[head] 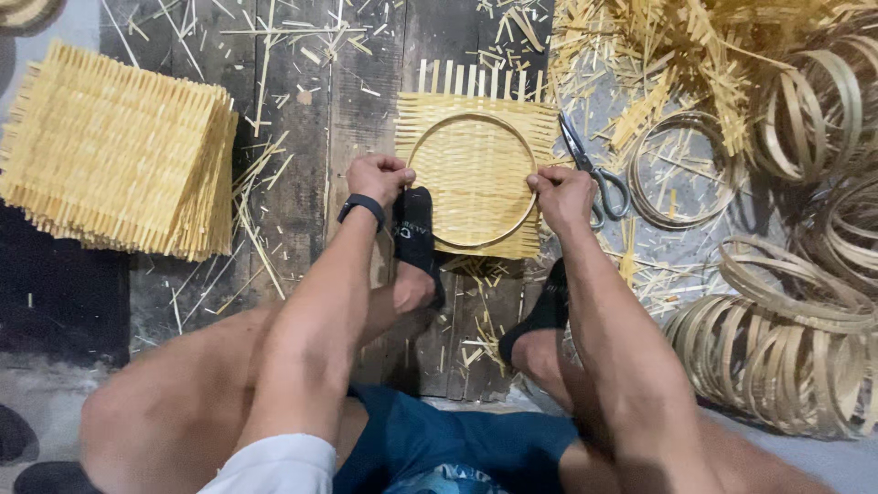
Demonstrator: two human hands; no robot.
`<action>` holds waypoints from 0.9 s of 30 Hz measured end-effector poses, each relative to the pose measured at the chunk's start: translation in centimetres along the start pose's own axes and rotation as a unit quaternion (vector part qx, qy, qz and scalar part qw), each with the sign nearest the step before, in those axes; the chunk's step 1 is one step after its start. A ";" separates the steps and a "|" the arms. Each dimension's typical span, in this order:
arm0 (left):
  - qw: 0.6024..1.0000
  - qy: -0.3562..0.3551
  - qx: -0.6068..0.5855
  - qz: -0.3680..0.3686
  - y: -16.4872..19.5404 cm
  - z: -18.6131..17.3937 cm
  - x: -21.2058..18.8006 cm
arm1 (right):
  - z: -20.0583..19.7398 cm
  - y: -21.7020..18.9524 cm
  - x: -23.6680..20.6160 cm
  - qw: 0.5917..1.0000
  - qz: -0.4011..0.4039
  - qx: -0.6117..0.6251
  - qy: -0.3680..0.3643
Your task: The person sits on the floor assembling woven bamboo trays. They place a round woven bamboo mat into a bamboo rim, press it flat using a small wooden block, trim the protruding mat ends with scissors, and fit a bent bamboo strip around the edge, setting finished trays aside with a stack of completed ones.
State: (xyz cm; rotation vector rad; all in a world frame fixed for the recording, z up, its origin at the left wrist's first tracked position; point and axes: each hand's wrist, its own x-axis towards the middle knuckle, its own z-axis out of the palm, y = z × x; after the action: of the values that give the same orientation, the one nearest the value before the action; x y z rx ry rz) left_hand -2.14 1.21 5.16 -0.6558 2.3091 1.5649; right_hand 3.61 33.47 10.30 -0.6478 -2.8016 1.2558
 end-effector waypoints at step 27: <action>0.946 -0.066 0.151 0.280 9.8 6.7 6.1 | 8.9 -5.1 -3.6 0.783 -0.494 -0.360 -0.114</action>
State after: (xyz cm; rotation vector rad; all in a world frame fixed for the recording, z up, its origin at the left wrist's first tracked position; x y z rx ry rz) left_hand -12.58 9.17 7.64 0.1981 2.6878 1.3414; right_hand 3.56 22.70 8.47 1.0038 -2.9271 0.0449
